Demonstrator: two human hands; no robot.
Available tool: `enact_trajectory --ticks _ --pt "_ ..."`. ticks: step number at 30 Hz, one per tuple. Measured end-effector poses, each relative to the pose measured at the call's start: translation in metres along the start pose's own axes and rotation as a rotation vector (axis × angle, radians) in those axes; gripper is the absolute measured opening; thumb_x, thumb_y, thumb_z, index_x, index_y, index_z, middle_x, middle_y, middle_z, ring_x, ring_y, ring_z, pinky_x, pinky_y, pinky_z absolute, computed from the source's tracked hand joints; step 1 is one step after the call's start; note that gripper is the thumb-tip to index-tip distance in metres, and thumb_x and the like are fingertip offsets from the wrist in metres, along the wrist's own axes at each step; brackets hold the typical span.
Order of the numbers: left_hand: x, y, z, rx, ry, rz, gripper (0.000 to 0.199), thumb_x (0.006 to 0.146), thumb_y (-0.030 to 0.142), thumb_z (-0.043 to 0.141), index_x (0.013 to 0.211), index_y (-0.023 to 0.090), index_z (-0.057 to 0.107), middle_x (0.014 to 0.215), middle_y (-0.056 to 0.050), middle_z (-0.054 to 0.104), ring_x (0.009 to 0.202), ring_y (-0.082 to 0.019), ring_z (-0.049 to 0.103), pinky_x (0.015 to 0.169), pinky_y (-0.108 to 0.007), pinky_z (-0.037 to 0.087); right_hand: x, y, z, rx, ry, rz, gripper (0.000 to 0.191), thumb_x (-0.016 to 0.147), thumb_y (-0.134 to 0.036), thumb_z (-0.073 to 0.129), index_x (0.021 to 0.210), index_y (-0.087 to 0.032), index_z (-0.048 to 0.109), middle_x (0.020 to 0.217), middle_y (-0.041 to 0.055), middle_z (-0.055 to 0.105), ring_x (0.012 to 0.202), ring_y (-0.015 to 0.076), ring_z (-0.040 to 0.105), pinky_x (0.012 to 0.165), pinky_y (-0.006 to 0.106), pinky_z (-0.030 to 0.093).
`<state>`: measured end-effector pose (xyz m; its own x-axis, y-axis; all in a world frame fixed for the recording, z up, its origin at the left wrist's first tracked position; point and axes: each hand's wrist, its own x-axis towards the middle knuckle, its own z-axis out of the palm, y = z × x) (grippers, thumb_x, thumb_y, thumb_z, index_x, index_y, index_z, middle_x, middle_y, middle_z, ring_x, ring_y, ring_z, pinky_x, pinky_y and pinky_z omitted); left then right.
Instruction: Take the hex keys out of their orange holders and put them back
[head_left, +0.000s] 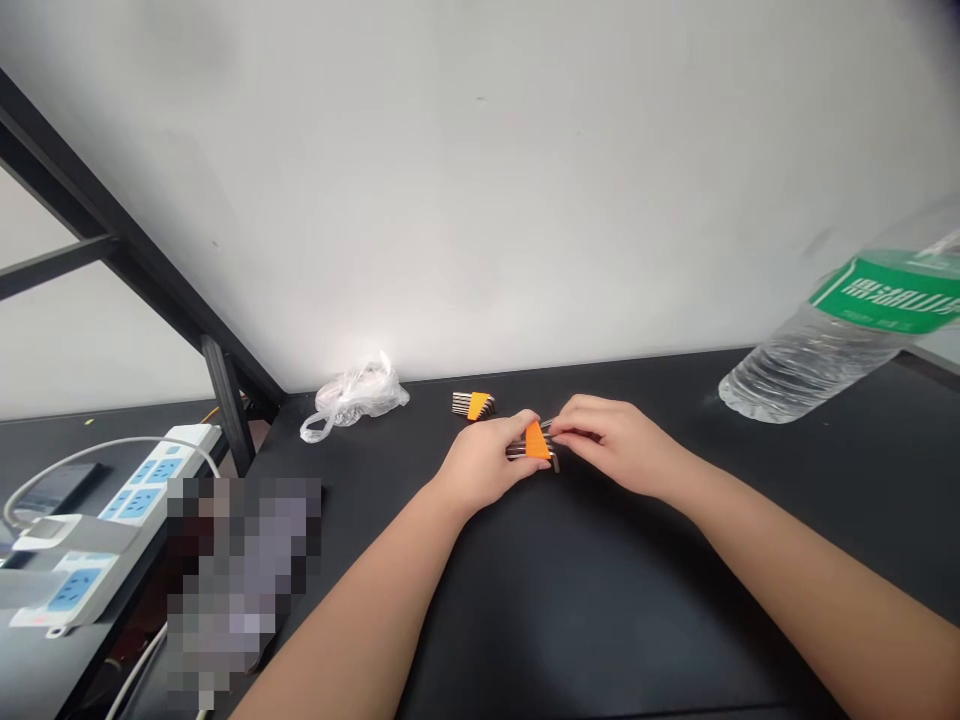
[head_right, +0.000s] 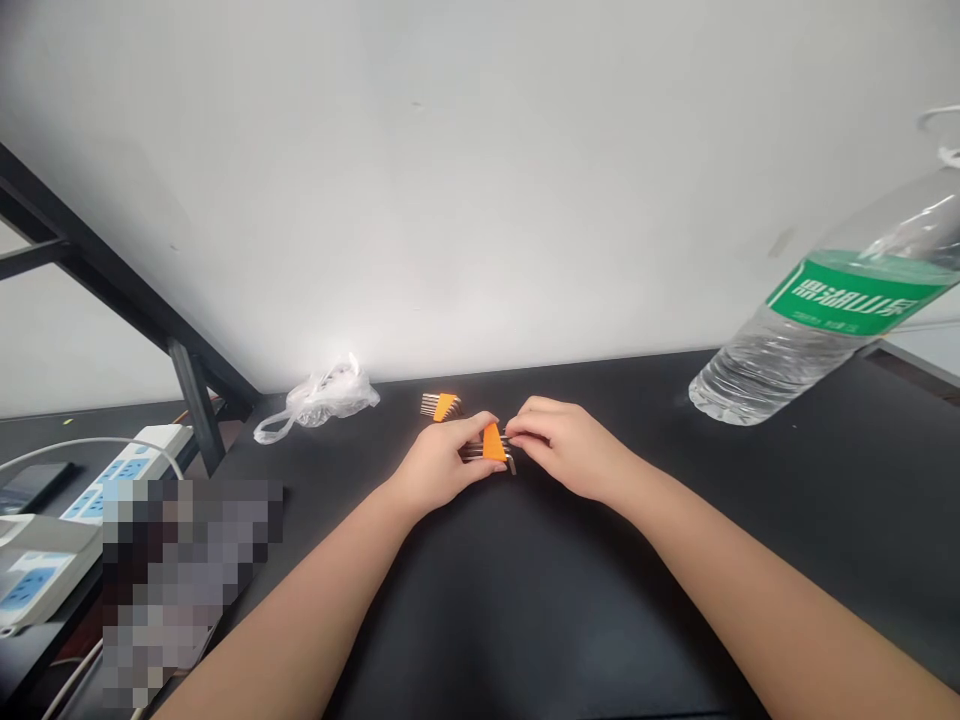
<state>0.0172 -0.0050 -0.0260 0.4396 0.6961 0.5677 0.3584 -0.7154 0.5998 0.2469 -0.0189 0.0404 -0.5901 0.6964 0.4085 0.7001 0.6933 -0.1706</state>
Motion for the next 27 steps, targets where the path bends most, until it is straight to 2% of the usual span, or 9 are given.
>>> enact_trajectory --ticks 4,7,11,14,17,20,23,27 --pt "0.001 -0.003 0.001 0.045 0.050 0.037 0.034 0.086 0.042 0.075 0.114 0.028 0.063 0.096 -0.001 0.065 0.085 -0.018 0.061 0.077 -0.028 0.050 0.001 -0.006 0.006 0.121 0.026 0.020 0.023 0.099 -0.027 0.052 0.106 -0.030 0.074 0.110 0.0034 0.071 0.091 0.0200 0.067 0.078 0.036 0.054" --pt "0.002 -0.003 0.001 0.058 0.087 0.054 0.032 0.087 0.043 0.075 0.111 0.026 0.063 0.096 -0.002 0.064 0.088 -0.019 0.060 0.079 -0.029 0.050 0.002 -0.003 0.008 0.180 0.069 0.085 0.019 0.097 -0.028 0.056 0.104 -0.030 0.074 0.108 0.0019 0.072 0.091 0.0203 0.068 0.078 0.036 0.055" --pt "0.002 -0.001 0.000 0.037 0.062 0.066 0.026 0.089 0.042 0.072 0.106 0.025 0.062 0.093 -0.001 0.064 0.085 -0.018 0.060 0.078 -0.028 0.049 0.002 0.000 0.009 0.197 0.049 0.094 0.019 0.097 -0.031 0.057 0.100 -0.030 0.076 0.106 0.0015 0.073 0.090 0.0202 0.069 0.080 0.036 0.056" --pt "0.001 0.002 -0.001 0.031 0.043 0.043 0.025 0.090 0.042 0.070 0.106 0.025 0.062 0.091 0.000 0.065 0.082 -0.017 0.060 0.076 -0.028 0.048 0.002 0.006 0.007 0.117 0.067 0.044 0.022 0.098 -0.031 0.055 0.104 -0.029 0.076 0.109 0.0037 0.073 0.092 0.0214 0.068 0.081 0.038 0.056" --pt "0.000 0.003 -0.002 0.041 0.056 -0.016 0.033 0.089 0.041 0.071 0.117 0.027 0.062 0.092 0.000 0.066 0.081 -0.017 0.061 0.074 -0.027 0.048 0.001 0.022 0.004 -0.047 0.102 0.049 0.025 0.097 -0.030 0.053 0.108 -0.027 0.075 0.112 0.0069 0.071 0.090 0.0229 0.067 0.079 0.041 0.056" --pt "0.000 0.002 -0.001 0.048 0.061 -0.058 0.038 0.087 0.044 0.071 0.120 0.028 0.062 0.090 0.001 0.066 0.079 -0.017 0.060 0.071 -0.026 0.047 0.001 0.042 0.003 -0.186 0.037 0.082 0.026 0.096 -0.031 0.054 0.109 -0.027 0.076 0.113 0.0072 0.069 0.084 0.0222 0.066 0.077 0.042 0.055" --pt "0.000 0.001 0.000 0.051 0.066 -0.080 0.035 0.087 0.045 0.071 0.117 0.029 0.062 0.085 0.002 0.065 0.074 -0.016 0.058 0.070 -0.026 0.047 0.003 0.055 0.004 -0.203 -0.007 0.091 0.027 0.095 -0.030 0.053 0.109 -0.028 0.076 0.109 0.0062 0.068 0.083 0.0213 0.066 0.075 0.039 0.055" --pt "0.000 -0.001 0.000 0.048 0.069 -0.069 0.033 0.086 0.046 0.071 0.114 0.029 0.062 0.081 0.004 0.063 0.071 -0.015 0.056 0.069 -0.025 0.047 0.005 0.056 0.004 -0.188 -0.033 0.089 0.024 0.094 -0.027 0.054 0.104 -0.028 0.075 0.103 0.0048 0.066 0.082 0.0202 0.065 0.073 0.036 0.053"
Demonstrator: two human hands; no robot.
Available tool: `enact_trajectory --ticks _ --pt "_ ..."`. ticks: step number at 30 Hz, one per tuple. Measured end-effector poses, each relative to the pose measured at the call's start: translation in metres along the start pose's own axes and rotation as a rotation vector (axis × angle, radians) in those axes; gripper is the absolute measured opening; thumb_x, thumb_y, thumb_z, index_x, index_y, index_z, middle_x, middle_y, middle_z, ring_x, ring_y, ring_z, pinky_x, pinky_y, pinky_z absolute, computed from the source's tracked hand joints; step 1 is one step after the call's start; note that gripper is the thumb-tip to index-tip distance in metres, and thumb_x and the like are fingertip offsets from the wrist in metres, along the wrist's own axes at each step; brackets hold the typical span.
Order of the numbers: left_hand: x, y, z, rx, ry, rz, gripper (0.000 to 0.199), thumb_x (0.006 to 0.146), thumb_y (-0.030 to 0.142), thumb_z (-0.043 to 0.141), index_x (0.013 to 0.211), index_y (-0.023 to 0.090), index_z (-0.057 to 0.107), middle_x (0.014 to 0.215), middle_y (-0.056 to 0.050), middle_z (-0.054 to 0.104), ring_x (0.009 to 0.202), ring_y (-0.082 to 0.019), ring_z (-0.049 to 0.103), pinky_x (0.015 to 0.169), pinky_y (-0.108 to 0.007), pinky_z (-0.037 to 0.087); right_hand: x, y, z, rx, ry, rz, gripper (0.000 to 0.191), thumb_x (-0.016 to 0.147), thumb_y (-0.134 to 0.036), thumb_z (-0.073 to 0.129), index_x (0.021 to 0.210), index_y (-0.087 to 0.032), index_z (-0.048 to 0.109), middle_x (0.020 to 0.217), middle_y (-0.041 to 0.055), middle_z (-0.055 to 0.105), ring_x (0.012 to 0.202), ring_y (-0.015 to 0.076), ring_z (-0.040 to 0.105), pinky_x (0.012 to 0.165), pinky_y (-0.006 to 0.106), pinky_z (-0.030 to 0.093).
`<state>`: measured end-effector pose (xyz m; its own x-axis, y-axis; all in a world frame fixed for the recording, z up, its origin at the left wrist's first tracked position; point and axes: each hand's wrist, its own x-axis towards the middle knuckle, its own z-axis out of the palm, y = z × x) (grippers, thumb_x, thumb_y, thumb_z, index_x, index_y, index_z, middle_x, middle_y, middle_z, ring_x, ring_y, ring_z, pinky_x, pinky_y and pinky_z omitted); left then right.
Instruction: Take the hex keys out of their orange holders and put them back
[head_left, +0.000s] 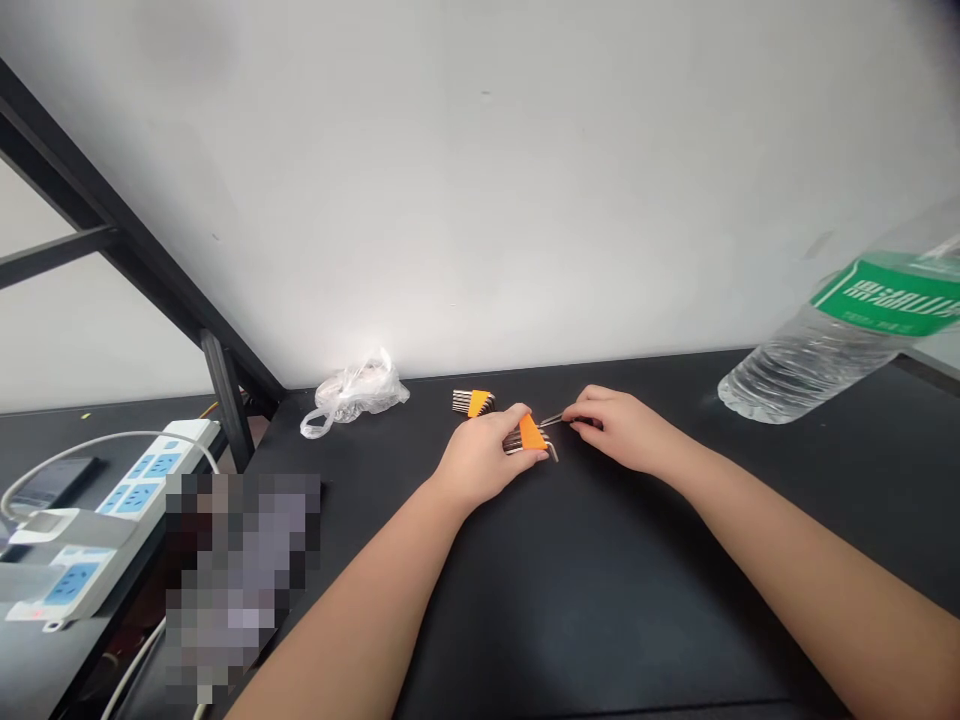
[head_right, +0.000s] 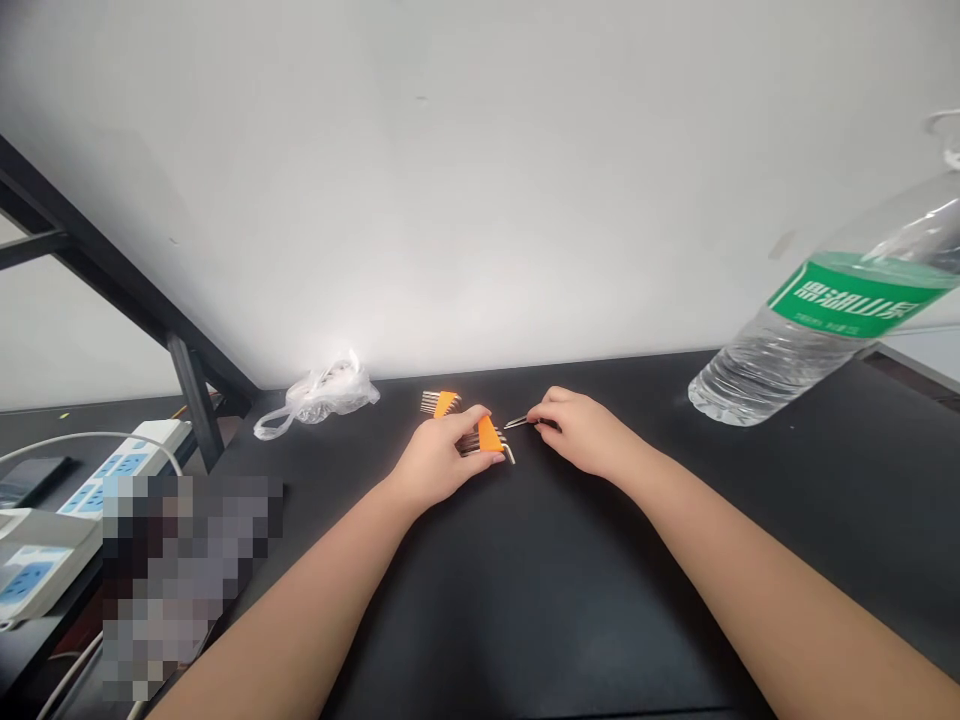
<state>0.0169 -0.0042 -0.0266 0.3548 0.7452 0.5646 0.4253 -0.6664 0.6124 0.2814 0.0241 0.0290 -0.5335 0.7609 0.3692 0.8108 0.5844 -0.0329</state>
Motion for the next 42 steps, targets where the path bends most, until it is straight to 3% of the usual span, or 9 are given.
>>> enact_trajectory --ticks 5,10,13,17,24,36,42 --pt "0.000 0.000 -0.001 0.005 -0.008 0.009 0.032 0.086 0.044 0.072 0.113 0.029 0.063 0.081 0.004 0.063 0.071 -0.014 0.055 0.067 -0.025 0.046 -0.007 -0.009 -0.002 -0.115 -0.096 0.089 0.006 0.084 -0.020 0.059 0.079 -0.023 0.063 0.090 0.0034 0.064 0.066 0.0165 0.059 0.058 0.031 0.043" --pt "0.000 0.001 0.000 0.018 -0.023 0.008 0.037 0.086 0.043 0.073 0.119 0.030 0.065 0.088 0.002 0.066 0.077 -0.016 0.060 0.070 -0.025 0.047 -0.013 -0.025 -0.007 -0.097 -0.162 0.166 0.012 0.074 -0.017 0.063 0.070 -0.023 0.054 0.077 0.0017 0.062 0.060 0.0162 0.055 0.051 0.030 0.035" --pt "0.000 0.001 0.000 0.023 -0.012 0.014 0.040 0.085 0.043 0.073 0.122 0.030 0.064 0.092 0.001 0.067 0.081 -0.017 0.060 0.071 -0.025 0.047 -0.010 -0.033 -0.012 0.087 -0.126 0.173 0.008 0.083 -0.021 0.059 0.076 -0.024 0.054 0.072 -0.0012 0.061 0.060 0.0157 0.054 0.053 0.028 0.039" --pt "0.000 0.001 -0.001 0.022 -0.006 0.030 0.039 0.085 0.041 0.074 0.120 0.030 0.064 0.094 0.001 0.067 0.082 -0.017 0.060 0.072 -0.026 0.047 -0.006 -0.038 -0.017 0.239 -0.055 0.102 0.010 0.092 -0.030 0.056 0.085 -0.025 0.060 0.079 -0.0005 0.064 0.067 0.0162 0.056 0.061 0.029 0.045" --pt "0.000 0.002 -0.001 0.026 -0.012 0.026 0.036 0.085 0.042 0.074 0.116 0.029 0.065 0.088 0.002 0.064 0.077 -0.016 0.058 0.070 -0.026 0.046 -0.009 -0.041 -0.021 0.231 -0.028 0.027 0.016 0.095 -0.033 0.057 0.084 -0.025 0.065 0.086 0.0014 0.064 0.070 0.0160 0.056 0.064 0.031 0.046" --pt "0.001 -0.007 0.004 0.027 -0.018 0.075 0.050 0.086 0.044 0.076 0.132 0.030 0.062 0.099 0.000 0.067 0.081 -0.016 0.060 0.077 -0.028 0.049 -0.012 -0.040 -0.023 0.117 0.043 -0.041 0.023 0.100 -0.035 0.052 0.093 -0.027 0.072 0.098 0.0052 0.069 0.077 0.0194 0.063 0.069 0.035 0.050" --pt "0.002 -0.005 0.004 0.097 -0.008 0.175 0.045 0.086 0.043 0.076 0.128 0.028 0.066 0.106 -0.005 0.066 0.096 -0.021 0.062 0.085 -0.032 0.051 -0.015 -0.057 -0.020 0.151 -0.005 -0.054 0.027 0.102 -0.029 0.047 0.101 -0.029 0.074 0.104 0.0055 0.068 0.083 0.0199 0.064 0.072 0.037 0.053"
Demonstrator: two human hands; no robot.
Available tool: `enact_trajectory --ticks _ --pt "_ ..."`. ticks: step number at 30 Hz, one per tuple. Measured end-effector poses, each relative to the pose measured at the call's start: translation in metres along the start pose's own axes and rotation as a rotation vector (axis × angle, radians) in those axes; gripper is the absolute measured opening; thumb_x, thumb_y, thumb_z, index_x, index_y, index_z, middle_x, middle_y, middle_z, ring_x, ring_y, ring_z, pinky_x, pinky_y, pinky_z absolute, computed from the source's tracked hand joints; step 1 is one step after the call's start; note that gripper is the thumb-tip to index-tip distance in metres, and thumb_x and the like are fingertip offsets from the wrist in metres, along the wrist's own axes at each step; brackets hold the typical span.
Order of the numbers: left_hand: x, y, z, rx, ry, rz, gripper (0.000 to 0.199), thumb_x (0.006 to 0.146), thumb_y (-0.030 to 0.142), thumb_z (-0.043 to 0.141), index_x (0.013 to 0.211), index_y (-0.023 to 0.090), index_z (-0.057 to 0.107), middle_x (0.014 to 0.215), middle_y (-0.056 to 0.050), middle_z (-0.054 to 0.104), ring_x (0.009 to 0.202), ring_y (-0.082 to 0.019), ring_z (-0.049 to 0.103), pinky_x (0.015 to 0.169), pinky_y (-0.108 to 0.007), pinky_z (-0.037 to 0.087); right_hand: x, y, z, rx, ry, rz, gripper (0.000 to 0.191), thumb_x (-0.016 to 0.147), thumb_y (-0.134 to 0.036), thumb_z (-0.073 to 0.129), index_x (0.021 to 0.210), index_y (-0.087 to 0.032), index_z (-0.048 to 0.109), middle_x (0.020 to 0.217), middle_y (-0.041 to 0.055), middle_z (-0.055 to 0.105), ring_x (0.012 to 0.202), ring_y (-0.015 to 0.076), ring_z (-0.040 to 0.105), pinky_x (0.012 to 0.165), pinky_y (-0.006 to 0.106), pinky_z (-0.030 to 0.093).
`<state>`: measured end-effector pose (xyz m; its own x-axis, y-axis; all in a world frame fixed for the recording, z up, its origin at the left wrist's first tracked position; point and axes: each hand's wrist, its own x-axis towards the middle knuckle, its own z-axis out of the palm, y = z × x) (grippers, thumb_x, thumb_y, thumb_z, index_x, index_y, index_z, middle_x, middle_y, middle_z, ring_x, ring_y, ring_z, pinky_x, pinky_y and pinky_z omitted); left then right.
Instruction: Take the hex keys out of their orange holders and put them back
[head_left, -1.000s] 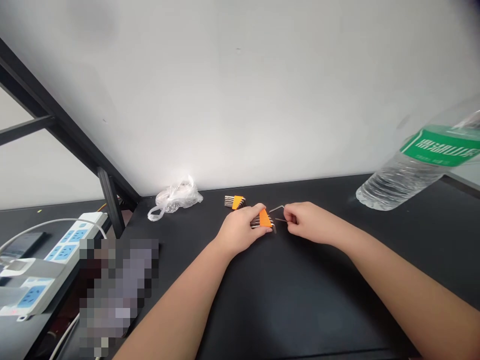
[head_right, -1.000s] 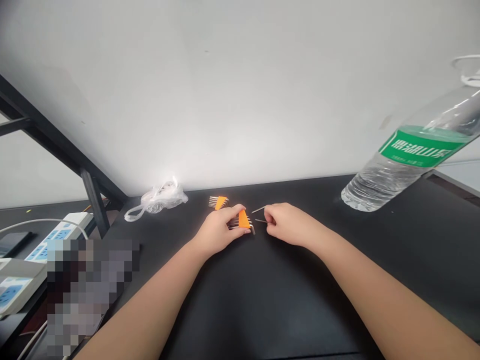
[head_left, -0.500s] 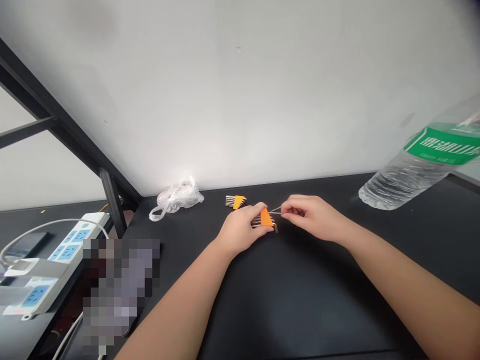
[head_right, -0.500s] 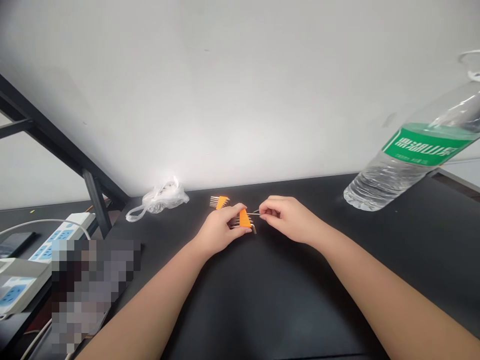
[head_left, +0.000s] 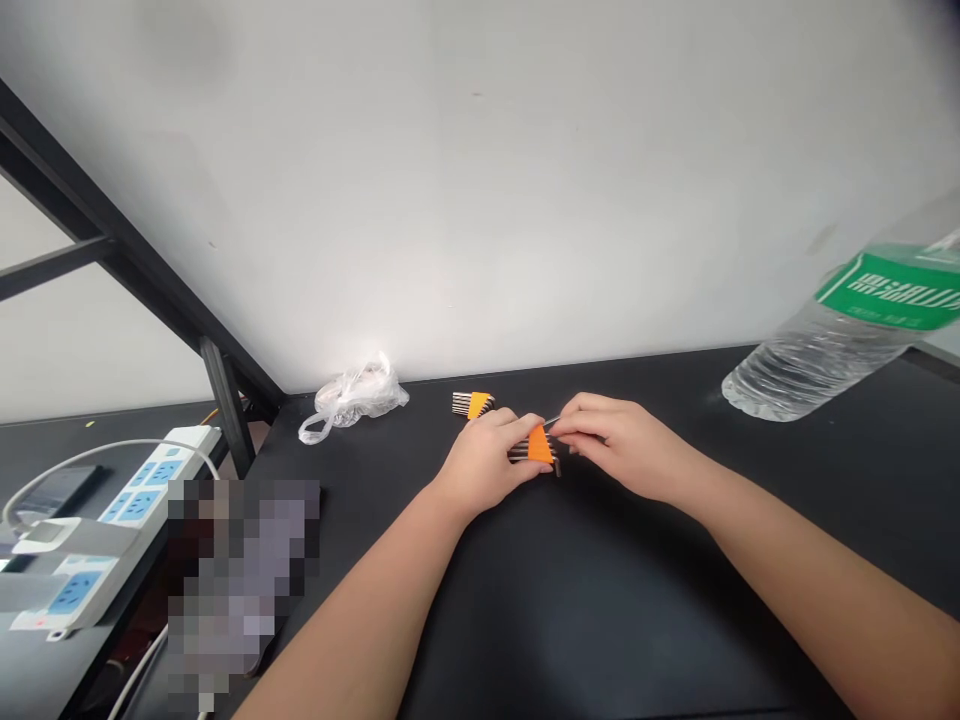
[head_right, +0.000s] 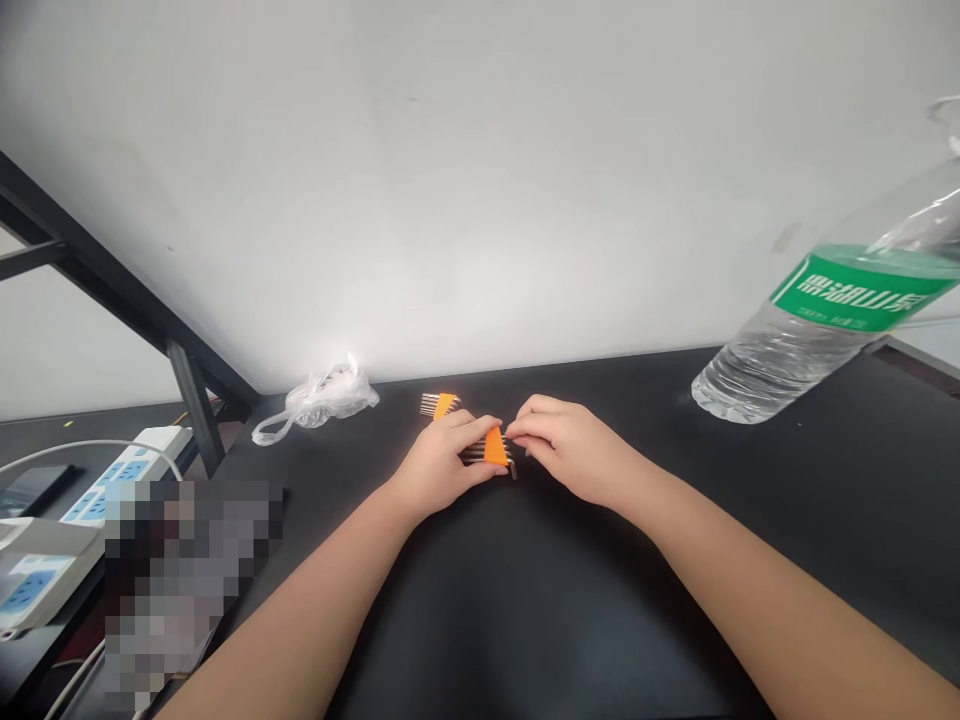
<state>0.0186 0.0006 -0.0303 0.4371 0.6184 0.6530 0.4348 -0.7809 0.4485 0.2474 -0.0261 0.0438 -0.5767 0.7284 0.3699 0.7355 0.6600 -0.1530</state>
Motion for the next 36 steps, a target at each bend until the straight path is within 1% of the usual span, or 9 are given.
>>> enact_trajectory --ticks 3,6,10,13,17,23,30,33,36 --pt "0.001 0.001 0.000 -0.011 0.010 0.039 0.041 0.087 0.039 0.076 0.125 0.027 0.066 0.115 -0.006 0.065 0.105 -0.023 0.061 0.091 -0.033 0.050 0.002 -0.001 0.004 0.122 -0.006 0.030 0.022 0.100 -0.030 0.051 0.101 -0.028 0.073 0.107 0.0048 0.069 0.085 0.0200 0.065 0.075 0.037 0.054" --pt "0.002 0.000 0.000 -0.007 -0.015 0.032 0.041 0.087 0.038 0.077 0.124 0.025 0.065 0.107 -0.005 0.068 0.099 -0.023 0.061 0.090 -0.035 0.049 0.005 0.009 0.008 0.352 0.027 0.122 0.014 0.096 -0.031 0.059 0.104 -0.026 0.070 0.105 0.0044 0.069 0.088 0.0202 0.067 0.079 0.037 0.057" --pt "0.003 0.001 0.000 -0.001 -0.031 0.033 0.039 0.087 0.039 0.077 0.121 0.024 0.063 0.099 -0.002 0.070 0.092 -0.021 0.060 0.087 -0.034 0.048 0.009 0.021 0.014 0.575 0.023 0.217 0.015 0.092 -0.035 0.064 0.096 -0.022 0.070 0.099 0.0044 0.069 0.086 0.0201 0.069 0.083 0.038 0.058" --pt "0.002 0.004 0.000 -0.006 -0.033 0.044 0.034 0.088 0.038 0.076 0.115 0.024 0.063 0.094 -0.001 0.069 0.087 -0.020 0.058 0.084 -0.032 0.047 0.012 0.018 0.019 0.532 0.016 0.207 0.015 0.092 -0.034 0.063 0.092 -0.022 0.072 0.100 0.0045 0.070 0.084 0.0196 0.068 0.080 0.038 0.058" --pt "0.002 0.005 -0.001 -0.012 -0.023 0.035 0.030 0.088 0.040 0.075 0.110 0.024 0.064 0.093 -0.001 0.069 0.086 -0.020 0.058 0.082 -0.032 0.047 0.011 0.007 0.021 0.330 0.105 0.186 0.014 0.090 -0.029 0.061 0.092 -0.024 0.074 0.097 0.0039 0.071 0.082 0.0199 0.065 0.075 0.037 0.055" --pt "0.000 0.002 0.000 -0.043 0.010 0.019 0.034 0.087 0.038 0.076 0.115 0.025 0.062 0.103 -0.001 0.071 0.092 -0.020 0.060 0.084 -0.032 0.048 0.008 0.010 0.010 0.602 -0.064 0.273 0.023 0.094 -0.040 0.063 0.100 -0.022 0.075 0.098 0.0053 0.073 0.085 0.0207 0.067 0.083 0.038 0.057" --pt "0.000 0.009 -0.003 -0.069 -0.048 0.055 0.024 0.088 0.038 0.074 0.102 0.022 0.063 0.088 0.000 0.067 0.084 -0.018 0.056 0.079 -0.030 0.047 0.011 0.018 0.017 0.698 -0.118 0.298 0.026 0.091 -0.043 0.069 0.096 -0.020 0.079 0.088 0.0048 0.072 0.075 0.0175 0.062 0.073 0.034 0.053" --pt "0.001 0.011 -0.004 -0.115 -0.054 0.068 0.025 0.089 0.038 0.074 0.108 0.023 0.065 0.094 0.000 0.069 0.085 -0.017 0.057 0.079 -0.029 0.047 0.012 0.020 0.020 0.823 -0.158 0.345 0.031 0.090 -0.048 0.071 0.098 -0.019 0.077 0.081 0.0042 0.070 0.069 0.0162 0.060 0.065 0.031 0.050" --pt "0.001 0.009 -0.004 -0.126 -0.059 0.068 0.027 0.090 0.036 0.072 0.112 0.023 0.064 0.094 0.000 0.069 0.083 -0.017 0.059 0.078 -0.028 0.046 0.012 0.025 0.019 0.673 -0.130 0.361 0.035 0.094 -0.053 0.064 0.097 -0.020 0.076 0.080 0.0047 0.069 0.068 0.0176 0.061 0.062 0.032 0.050"
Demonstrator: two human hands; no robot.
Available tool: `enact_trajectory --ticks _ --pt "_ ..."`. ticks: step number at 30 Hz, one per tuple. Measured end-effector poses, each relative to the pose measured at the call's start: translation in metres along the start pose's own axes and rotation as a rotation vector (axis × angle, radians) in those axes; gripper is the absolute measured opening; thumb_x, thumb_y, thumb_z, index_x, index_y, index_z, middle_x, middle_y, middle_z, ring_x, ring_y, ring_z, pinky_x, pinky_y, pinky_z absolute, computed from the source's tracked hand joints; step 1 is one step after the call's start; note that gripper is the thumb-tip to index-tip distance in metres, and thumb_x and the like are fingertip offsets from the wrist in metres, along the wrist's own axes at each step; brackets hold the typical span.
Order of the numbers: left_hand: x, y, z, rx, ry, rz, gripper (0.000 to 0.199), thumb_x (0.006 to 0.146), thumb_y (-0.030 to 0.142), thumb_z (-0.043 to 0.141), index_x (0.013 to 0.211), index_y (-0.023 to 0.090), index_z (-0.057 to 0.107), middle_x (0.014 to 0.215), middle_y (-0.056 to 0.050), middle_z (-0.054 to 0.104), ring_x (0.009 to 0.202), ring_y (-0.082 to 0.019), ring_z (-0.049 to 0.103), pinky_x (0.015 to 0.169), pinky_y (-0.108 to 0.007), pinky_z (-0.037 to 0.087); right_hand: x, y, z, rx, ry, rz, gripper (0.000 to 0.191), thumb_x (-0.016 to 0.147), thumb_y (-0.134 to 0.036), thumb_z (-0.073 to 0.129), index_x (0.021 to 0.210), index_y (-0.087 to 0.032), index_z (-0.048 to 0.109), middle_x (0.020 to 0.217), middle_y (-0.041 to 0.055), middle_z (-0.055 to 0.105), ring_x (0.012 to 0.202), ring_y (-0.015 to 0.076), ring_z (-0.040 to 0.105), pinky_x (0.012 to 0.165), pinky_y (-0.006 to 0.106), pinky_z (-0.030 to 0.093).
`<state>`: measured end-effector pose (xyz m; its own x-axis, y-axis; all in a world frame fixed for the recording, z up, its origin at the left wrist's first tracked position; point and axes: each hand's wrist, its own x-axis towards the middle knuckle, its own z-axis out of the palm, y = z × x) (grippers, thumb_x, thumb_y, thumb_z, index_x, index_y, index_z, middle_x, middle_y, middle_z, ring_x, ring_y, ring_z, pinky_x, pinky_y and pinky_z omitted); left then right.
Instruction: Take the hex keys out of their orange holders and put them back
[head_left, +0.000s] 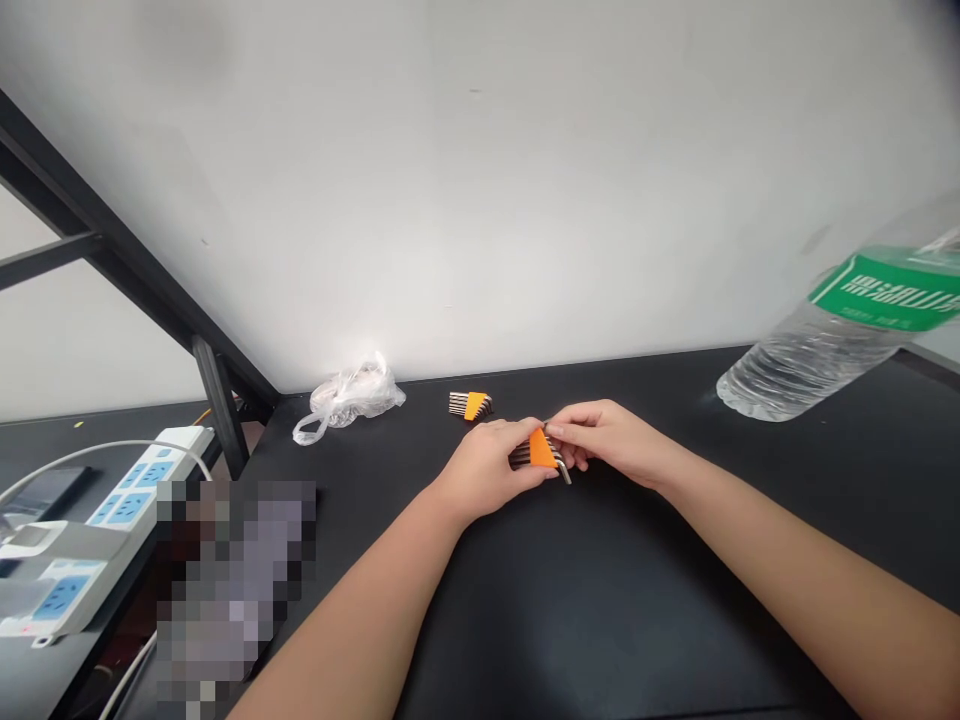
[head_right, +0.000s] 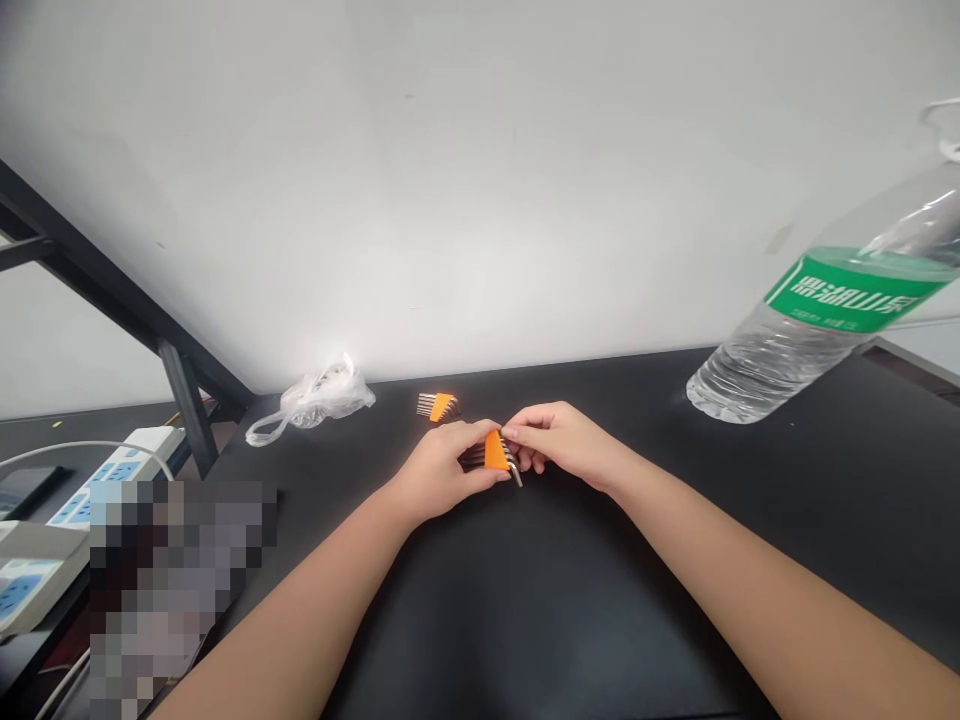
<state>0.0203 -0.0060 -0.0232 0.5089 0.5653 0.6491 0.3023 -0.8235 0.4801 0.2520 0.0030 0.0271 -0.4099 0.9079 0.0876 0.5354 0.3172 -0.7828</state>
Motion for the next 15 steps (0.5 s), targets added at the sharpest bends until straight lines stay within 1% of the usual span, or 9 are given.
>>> enact_trajectory --ticks 1,3,4,5,7,10,15 --pt "0.000 -0.001 0.000 0.011 0.001 -0.007 0.027 0.090 0.036 0.072 0.111 0.023 0.064 0.090 0.000 0.068 0.081 -0.016 0.058 0.077 -0.028 0.046 0.001 0.002 -0.003 -0.125 0.064 -0.033 0.035 0.095 -0.052 0.061 0.096 -0.021 0.077 0.083 0.0051 0.070 0.070 0.0183 0.063 0.064 0.033 0.051" --pt "0.000 -0.003 0.000 0.046 0.014 -0.029 0.026 0.089 0.037 0.074 0.108 0.023 0.063 0.080 0.002 0.063 0.075 -0.016 0.056 0.073 -0.028 0.044 0.002 0.007 -0.010 -0.411 0.207 -0.136 0.031 0.098 -0.047 0.057 0.100 -0.025 0.078 0.095 0.0054 0.072 0.079 0.0198 0.065 0.073 0.035 0.052" --pt "0.000 -0.004 0.000 0.064 0.023 -0.043 0.026 0.088 0.038 0.075 0.105 0.023 0.063 0.076 0.003 0.061 0.073 -0.016 0.055 0.071 -0.027 0.044 0.004 0.011 -0.014 -0.539 0.257 -0.191 0.029 0.098 -0.044 0.057 0.103 -0.027 0.079 0.101 0.0053 0.071 0.084 0.0204 0.066 0.078 0.036 0.053" --pt "-0.001 -0.004 0.000 0.080 0.031 -0.056 0.026 0.087 0.039 0.076 0.102 0.023 0.062 0.074 0.003 0.059 0.071 -0.015 0.054 0.069 -0.027 0.043 0.005 0.015 -0.017 -0.640 0.280 -0.230 0.028 0.098 -0.041 0.056 0.107 -0.028 0.079 0.105 0.0052 0.070 0.087 0.0207 0.066 0.080 0.037 0.053" --pt "-0.001 -0.006 0.000 0.096 0.046 -0.083 0.027 0.085 0.040 0.077 0.100 0.024 0.061 0.073 0.004 0.058 0.071 -0.015 0.054 0.068 -0.027 0.043 0.007 0.022 -0.022 -0.777 0.264 -0.260 0.031 0.100 -0.039 0.052 0.113 -0.030 0.079 0.106 0.0052 0.068 0.087 0.0203 0.066 0.080 0.036 0.053" --pt "-0.001 -0.007 0.001 0.085 0.061 -0.113 0.029 0.085 0.040 0.077 0.104 0.025 0.062 0.078 0.004 0.061 0.074 -0.015 0.056 0.069 -0.027 0.044 0.008 0.028 -0.025 -0.896 0.222 -0.260 0.034 0.102 -0.038 0.049 0.118 -0.032 0.079 0.103 0.0050 0.066 0.081 0.0185 0.064 0.073 0.035 0.053" --pt "-0.001 -0.008 0.003 0.054 0.065 -0.149 0.031 0.087 0.040 0.074 0.113 0.027 0.063 0.083 0.003 0.065 0.075 -0.015 0.058 0.071 -0.027 0.045 0.003 0.024 -0.022 -1.039 0.234 -0.331 0.031 0.101 -0.032 0.051 0.111 -0.031 0.080 0.103 0.0050 0.065 0.079 0.0176 0.063 0.068 0.033 0.050"
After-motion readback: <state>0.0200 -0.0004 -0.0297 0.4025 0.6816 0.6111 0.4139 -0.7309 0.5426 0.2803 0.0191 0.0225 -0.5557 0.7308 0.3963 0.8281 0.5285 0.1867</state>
